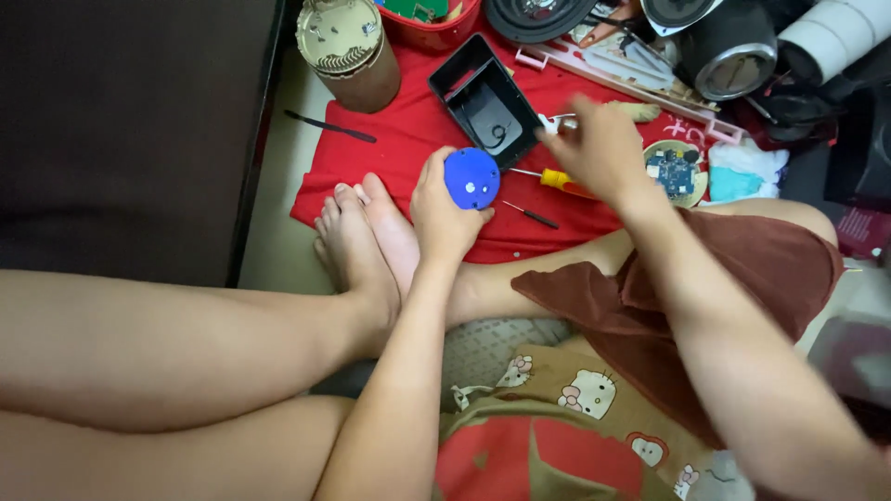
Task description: Aligning a small circuit board with its housing and preparing it for assembly using a screwdriver.
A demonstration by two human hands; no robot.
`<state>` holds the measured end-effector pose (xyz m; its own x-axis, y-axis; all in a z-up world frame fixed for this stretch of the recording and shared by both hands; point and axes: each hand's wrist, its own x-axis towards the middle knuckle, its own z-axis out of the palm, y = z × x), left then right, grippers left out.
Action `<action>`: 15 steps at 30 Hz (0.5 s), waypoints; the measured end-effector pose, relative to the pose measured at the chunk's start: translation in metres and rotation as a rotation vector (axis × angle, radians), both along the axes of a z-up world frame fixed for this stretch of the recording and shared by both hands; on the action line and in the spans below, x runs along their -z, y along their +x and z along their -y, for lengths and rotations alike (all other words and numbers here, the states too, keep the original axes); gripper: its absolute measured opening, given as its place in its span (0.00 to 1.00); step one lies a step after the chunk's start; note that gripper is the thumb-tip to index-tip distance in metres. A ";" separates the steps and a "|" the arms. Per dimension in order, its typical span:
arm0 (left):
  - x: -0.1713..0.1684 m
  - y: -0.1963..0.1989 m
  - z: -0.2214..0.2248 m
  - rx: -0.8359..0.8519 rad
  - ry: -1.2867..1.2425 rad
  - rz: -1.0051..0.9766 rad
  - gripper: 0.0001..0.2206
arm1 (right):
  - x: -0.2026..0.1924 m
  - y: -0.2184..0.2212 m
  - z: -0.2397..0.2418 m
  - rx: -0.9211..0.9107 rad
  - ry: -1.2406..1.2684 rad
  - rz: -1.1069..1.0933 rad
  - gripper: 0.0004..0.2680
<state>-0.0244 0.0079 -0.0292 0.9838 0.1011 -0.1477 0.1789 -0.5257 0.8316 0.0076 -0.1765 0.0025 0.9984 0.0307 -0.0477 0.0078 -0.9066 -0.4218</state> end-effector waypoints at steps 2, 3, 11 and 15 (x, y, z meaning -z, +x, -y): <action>0.004 -0.006 0.004 -0.050 -0.023 0.062 0.32 | 0.016 -0.029 0.003 0.030 0.004 -0.002 0.08; 0.006 -0.010 0.005 -0.103 -0.043 0.118 0.30 | 0.024 -0.045 0.004 0.057 0.012 -0.010 0.06; -0.037 -0.018 0.030 -0.006 -0.248 0.553 0.30 | 0.071 -0.056 -0.011 0.077 -0.200 -0.355 0.09; -0.049 -0.022 0.041 0.038 -0.326 0.654 0.29 | 0.082 -0.055 -0.009 0.156 -0.180 -0.340 0.10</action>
<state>-0.0468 -0.0328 0.0199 0.8831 0.1166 0.4544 -0.4213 -0.2292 0.8775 -0.0470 -0.1670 -0.0790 0.9171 -0.1582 -0.3660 -0.2475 -0.9456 -0.2112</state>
